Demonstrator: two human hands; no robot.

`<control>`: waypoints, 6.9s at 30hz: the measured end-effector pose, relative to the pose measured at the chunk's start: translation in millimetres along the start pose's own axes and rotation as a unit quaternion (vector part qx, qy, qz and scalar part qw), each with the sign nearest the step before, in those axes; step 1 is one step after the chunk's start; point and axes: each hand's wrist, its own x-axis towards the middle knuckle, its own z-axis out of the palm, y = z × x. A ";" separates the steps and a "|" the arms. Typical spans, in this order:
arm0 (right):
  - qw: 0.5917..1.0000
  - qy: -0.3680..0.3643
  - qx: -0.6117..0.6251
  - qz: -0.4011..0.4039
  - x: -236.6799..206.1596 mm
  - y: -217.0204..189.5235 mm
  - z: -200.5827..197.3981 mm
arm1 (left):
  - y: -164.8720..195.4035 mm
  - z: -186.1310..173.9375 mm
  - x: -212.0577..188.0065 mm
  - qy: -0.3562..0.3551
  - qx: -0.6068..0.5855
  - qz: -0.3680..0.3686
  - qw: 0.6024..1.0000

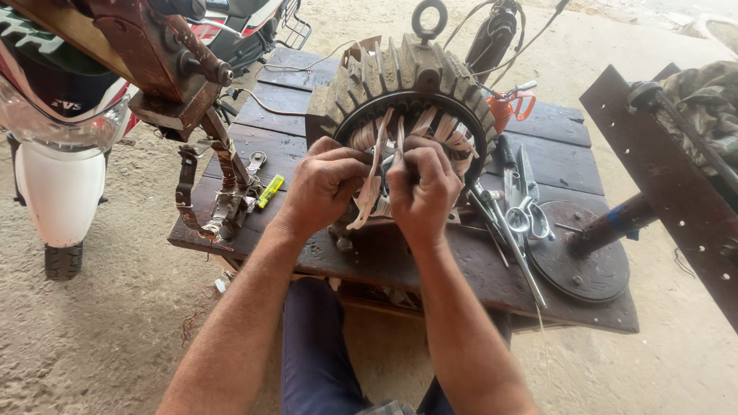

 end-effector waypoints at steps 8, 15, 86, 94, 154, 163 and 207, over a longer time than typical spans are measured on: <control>0.930 -0.218 0.174 0.240 -30.3 18.2 -29.6 | 8.8 9.5 0.2 -0.001 0.044 -0.021 0.999; 0.974 -0.124 0.056 0.180 -29.5 20.5 -28.3 | 18.2 18.7 -0.3 -0.009 -0.149 -0.141 0.979; 0.775 -0.023 0.577 0.258 -63.7 33.9 -142.7 | 23.4 64.5 59.8 0.111 -0.191 -0.219 0.950; 0.724 -0.003 0.609 0.324 -88.6 18.2 -150.7 | 30.4 90.7 49.6 0.230 0.091 -0.047 0.968; 0.913 -0.280 -0.268 -0.128 84.1 13.6 -114.1 | 22.1 113.1 -20.1 0.080 0.101 -0.001 0.992; 0.928 -0.232 -0.247 -0.152 86.1 -6.1 -108.1 | 20.2 110.8 -21.8 0.091 0.099 0.014 0.991; 0.518 -0.703 -0.458 0.166 102.4 -41.5 -99.8 | -84.1 92.1 156.5 -0.002 -0.083 0.021 0.996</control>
